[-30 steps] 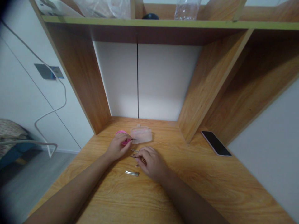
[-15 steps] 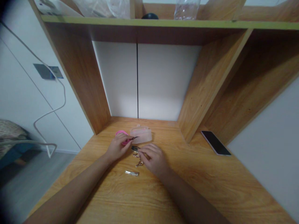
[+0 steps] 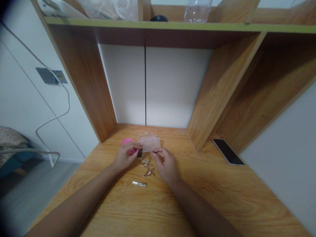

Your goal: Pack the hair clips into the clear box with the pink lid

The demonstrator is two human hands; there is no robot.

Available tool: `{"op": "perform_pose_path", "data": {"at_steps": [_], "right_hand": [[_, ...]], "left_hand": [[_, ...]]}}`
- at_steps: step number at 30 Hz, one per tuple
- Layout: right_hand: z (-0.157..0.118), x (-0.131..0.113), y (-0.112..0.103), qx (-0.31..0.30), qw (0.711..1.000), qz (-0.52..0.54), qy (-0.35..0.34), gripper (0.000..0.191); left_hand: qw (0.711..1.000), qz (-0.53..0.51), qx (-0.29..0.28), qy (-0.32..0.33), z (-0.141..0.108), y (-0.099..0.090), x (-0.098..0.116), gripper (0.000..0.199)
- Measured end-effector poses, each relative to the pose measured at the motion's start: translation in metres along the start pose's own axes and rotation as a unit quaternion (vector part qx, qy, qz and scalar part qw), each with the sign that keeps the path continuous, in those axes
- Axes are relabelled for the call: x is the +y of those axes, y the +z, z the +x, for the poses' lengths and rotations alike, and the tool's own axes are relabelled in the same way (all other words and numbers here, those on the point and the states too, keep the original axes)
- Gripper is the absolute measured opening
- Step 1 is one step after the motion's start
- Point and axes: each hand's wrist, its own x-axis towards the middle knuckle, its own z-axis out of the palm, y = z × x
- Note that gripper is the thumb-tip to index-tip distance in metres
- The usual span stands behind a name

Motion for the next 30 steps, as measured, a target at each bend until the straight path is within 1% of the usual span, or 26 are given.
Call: {"op": "perform_pose_path", "data": {"at_steps": [3, 5, 7, 10, 14, 18, 20, 22, 30], "right_hand": [[0.002, 0.007, 0.003, 0.025, 0.999, 0.036, 0.018, 0.015], [0.004, 0.012, 0.005, 0.042, 0.997, 0.05, 0.048, 0.018], [0.005, 0.016, 0.006, 0.049, 0.991, 0.089, 0.085, 0.024], [0.008, 0.019, 0.007, 0.05, 0.982, 0.143, 0.116, 0.033], [0.01, 0.017, 0.006, 0.05, 0.976, 0.163, 0.134, 0.042], [0.01, 0.014, 0.006, 0.059, 0.965, 0.195, 0.165, 0.054], [0.009, 0.013, 0.006, 0.06, 0.96, 0.207, 0.182, 0.059], [0.009, 0.011, 0.006, 0.056, 0.957, 0.215, 0.189, 0.059], [0.006, 0.003, 0.008, 0.04, 0.969, 0.183, 0.162, 0.059]], "left_hand": [[0.998, -0.031, 0.017, -0.042, -0.001, 0.004, 0.001, 0.009], [0.995, -0.041, 0.021, -0.094, -0.002, 0.008, 0.001, 0.01], [0.986, -0.073, 0.017, -0.147, -0.003, 0.013, 0.001, 0.013], [0.963, -0.165, -0.008, -0.212, -0.004, 0.02, 0.001, 0.019], [0.925, -0.267, -0.03, -0.27, -0.006, 0.027, 0.003, 0.034], [0.904, -0.309, -0.036, -0.295, -0.008, 0.029, 0.005, 0.048], [0.898, -0.322, -0.035, -0.298, -0.008, 0.03, 0.005, 0.051], [0.892, -0.333, -0.035, -0.303, -0.008, 0.03, 0.005, 0.053], [0.877, -0.343, -0.062, -0.331, -0.007, 0.028, 0.01, 0.054]]}}
